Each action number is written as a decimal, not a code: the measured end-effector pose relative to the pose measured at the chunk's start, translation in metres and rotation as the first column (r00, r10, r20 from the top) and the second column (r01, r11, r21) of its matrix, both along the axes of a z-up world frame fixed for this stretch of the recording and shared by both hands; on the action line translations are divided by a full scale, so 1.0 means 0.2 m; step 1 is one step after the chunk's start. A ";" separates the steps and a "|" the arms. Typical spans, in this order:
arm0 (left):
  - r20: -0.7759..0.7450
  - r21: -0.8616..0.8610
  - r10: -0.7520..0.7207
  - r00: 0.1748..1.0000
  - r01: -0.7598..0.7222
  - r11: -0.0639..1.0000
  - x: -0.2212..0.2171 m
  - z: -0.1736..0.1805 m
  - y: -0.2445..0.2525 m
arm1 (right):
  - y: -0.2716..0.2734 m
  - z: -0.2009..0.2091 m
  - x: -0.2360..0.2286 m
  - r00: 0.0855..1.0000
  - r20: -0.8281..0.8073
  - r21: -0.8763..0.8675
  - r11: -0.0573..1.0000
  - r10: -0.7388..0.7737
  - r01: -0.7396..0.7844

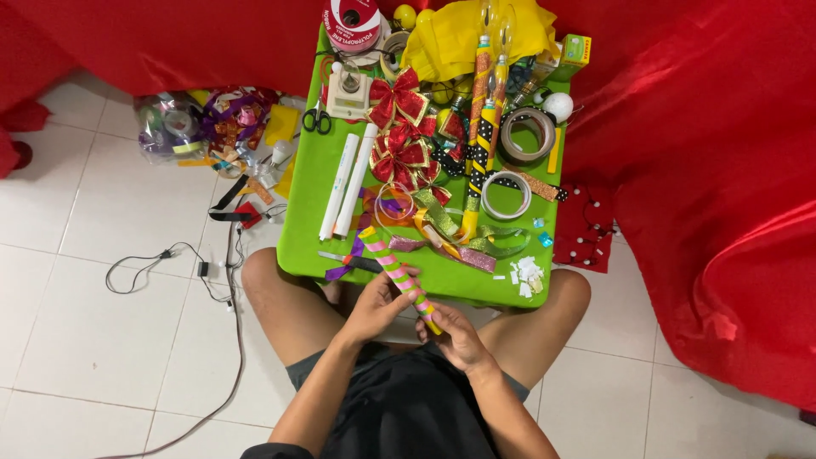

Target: Decorating a cylindrical tube by wrapping it with colorful ribbons and securing them with tape, then trimming the excess with a utility knife.

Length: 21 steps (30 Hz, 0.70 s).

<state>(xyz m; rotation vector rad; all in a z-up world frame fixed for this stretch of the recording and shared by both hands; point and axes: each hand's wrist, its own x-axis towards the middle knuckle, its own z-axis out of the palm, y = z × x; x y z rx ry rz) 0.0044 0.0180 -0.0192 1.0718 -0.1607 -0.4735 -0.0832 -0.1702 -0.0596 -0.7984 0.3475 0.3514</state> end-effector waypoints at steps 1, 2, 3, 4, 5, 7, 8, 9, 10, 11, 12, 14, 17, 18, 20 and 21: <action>0.001 0.013 -0.006 1.000 0.006 1.000 0.00 0.01 0.01 | 0.01 0.05 0.01 1.000 -0.007 -0.001 1.000 0.008 -0.008; 0.002 0.026 -0.012 1.000 0.012 1.000 0.01 0.03 0.02 | 0.02 0.10 0.03 1.000 -0.014 -0.002 1.000 0.017 -0.017; 0.003 0.028 -0.011 1.000 0.011 1.000 0.02 0.05 0.04 | 0.02 0.15 0.05 1.000 -0.013 0.000 1.000 0.018 -0.018; 0.000 0.063 -0.008 1.000 0.008 0.998 0.04 0.06 0.05 | 0.02 0.20 0.06 0.994 0.090 -0.128 0.991 0.062 -0.050; -0.004 0.099 -0.006 1.000 0.006 0.995 0.06 0.08 0.07 | 0.02 0.24 0.08 0.975 0.186 -0.255 0.965 0.118 -0.068; 0.008 0.152 -0.003 1.000 0.002 0.988 0.13 0.08 0.14 | -0.08 0.14 0.10 0.960 0.248 -0.385 0.923 0.128 -0.024; 0.020 0.202 0.001 1.000 -0.005 0.979 0.17 0.08 0.18 | -0.13 0.10 0.11 0.941 0.304 -0.506 0.862 0.148 0.028; 0.022 0.205 0.001 1.000 -0.006 0.979 0.22 0.08 0.24 | -0.16 0.14 0.14 0.940 0.307 -0.504 0.863 0.147 0.029; 0.028 0.259 0.044 0.999 -0.050 0.965 0.26 0.09 0.29 | -0.19 0.19 0.17 0.920 0.341 -0.684 0.722 0.191 0.104; 0.037 0.312 0.086 0.996 -0.093 0.945 0.30 0.10 0.35 | -0.23 0.23 0.21 0.900 0.364 -0.820 0.541 0.241 0.186; 0.041 0.314 0.088 0.995 -0.097 0.944 0.36 0.14 0.41 | -0.25 0.23 0.22 0.898 0.368 -0.818 0.544 0.243 0.188; 0.072 0.529 0.092 0.993 -0.116 0.841 0.48 0.24 0.52 | -0.29 0.22 0.26 0.899 0.355 -0.873 0.435 0.257 0.221; 0.194 0.785 0.080 0.978 -0.204 0.585 0.61 0.28 0.63 | -0.29 0.18 0.30 0.886 0.380 -0.887 0.375 0.265 0.269; 0.200 0.784 0.083 0.976 -0.210 0.584 0.66 0.24 0.65 | -0.29 0.16 0.30 0.883 0.385 -0.886 0.376 0.267 0.272; 0.289 0.916 -0.006 0.957 -0.275 0.291 0.74 0.16 0.67 | -0.29 0.11 0.29 0.873 0.407 -0.884 0.359 0.269 0.301; 0.294 0.914 -0.004 0.956 -0.280 0.292 0.78 0.09 0.68 | -0.28 0.11 0.29 0.870 0.411 -0.882 0.358 0.271 0.305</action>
